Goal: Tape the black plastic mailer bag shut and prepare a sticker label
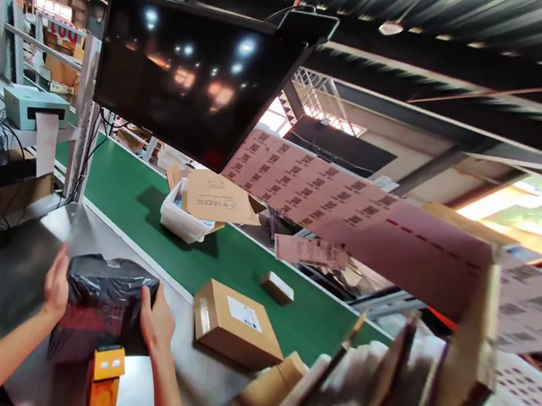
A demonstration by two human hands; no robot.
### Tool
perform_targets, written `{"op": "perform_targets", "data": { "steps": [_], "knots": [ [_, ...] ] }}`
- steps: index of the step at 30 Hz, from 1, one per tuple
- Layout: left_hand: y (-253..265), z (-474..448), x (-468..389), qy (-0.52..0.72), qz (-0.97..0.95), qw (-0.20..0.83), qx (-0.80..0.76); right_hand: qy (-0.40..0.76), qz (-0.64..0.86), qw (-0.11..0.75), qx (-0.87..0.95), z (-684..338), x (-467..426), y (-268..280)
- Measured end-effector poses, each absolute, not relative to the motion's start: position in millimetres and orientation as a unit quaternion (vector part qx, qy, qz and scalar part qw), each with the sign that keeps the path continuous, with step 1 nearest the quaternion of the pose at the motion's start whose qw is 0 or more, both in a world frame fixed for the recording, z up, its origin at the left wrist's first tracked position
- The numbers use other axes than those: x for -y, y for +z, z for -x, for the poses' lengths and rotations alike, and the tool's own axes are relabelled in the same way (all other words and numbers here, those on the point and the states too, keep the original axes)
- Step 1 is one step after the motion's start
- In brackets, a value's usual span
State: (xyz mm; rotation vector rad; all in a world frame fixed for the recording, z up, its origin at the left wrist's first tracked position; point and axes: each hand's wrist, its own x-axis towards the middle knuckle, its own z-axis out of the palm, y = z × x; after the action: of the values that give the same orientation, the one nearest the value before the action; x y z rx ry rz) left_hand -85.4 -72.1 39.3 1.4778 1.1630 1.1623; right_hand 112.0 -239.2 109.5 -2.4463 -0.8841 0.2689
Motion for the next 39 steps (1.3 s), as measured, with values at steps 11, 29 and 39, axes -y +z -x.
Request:
{"op": "perform_targets", "data": {
  "steps": [11, 29, 39],
  "knots": [
    [89, 47, -3, 0.233, -0.863, 0.217, -0.391, -0.021, 0.84, 0.423, 0.338, -24, 268, 0],
    [107, 44, -12, -0.08, -0.961, 0.083, -0.251, 0.022, 0.829, 0.36, 0.429, -10, 248, 48],
    [128, -19, -178, -0.139, -0.903, 0.322, -0.246, 0.105, 0.881, 0.361, 0.288, 60, 335, -47]
  ]
}}
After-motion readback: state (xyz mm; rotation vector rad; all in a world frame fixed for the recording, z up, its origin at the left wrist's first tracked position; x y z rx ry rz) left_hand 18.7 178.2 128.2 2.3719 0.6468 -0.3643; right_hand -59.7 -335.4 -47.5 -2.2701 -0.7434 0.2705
